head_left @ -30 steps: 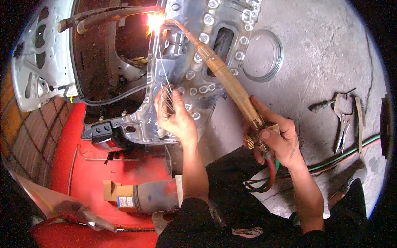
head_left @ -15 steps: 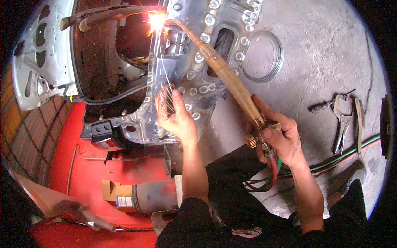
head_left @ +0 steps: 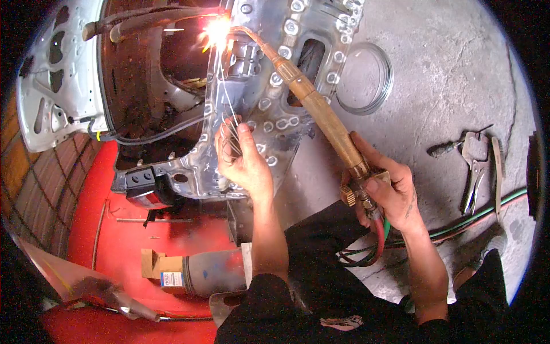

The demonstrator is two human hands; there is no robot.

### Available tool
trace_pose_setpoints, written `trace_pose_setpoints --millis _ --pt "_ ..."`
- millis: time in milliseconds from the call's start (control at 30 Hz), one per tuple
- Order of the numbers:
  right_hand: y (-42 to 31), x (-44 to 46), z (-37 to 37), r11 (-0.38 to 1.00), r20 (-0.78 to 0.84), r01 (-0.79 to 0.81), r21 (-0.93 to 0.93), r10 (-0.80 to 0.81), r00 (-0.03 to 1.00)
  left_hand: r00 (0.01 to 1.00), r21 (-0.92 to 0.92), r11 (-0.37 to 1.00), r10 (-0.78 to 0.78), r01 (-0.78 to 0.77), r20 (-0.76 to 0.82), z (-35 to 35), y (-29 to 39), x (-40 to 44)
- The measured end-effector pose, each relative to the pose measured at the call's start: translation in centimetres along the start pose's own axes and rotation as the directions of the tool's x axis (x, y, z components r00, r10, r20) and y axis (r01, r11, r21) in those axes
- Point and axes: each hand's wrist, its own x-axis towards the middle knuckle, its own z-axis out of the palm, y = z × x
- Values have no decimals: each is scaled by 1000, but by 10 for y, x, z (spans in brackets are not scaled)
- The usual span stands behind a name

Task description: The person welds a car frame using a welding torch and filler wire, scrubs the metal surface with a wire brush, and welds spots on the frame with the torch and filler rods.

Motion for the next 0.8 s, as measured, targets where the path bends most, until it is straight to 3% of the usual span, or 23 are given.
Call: trace_pose_setpoints --millis 800 --pt "7 0 3 998 2 8 68 -8 1000 1000 32 999 -7 6 28 -1 -1 2"
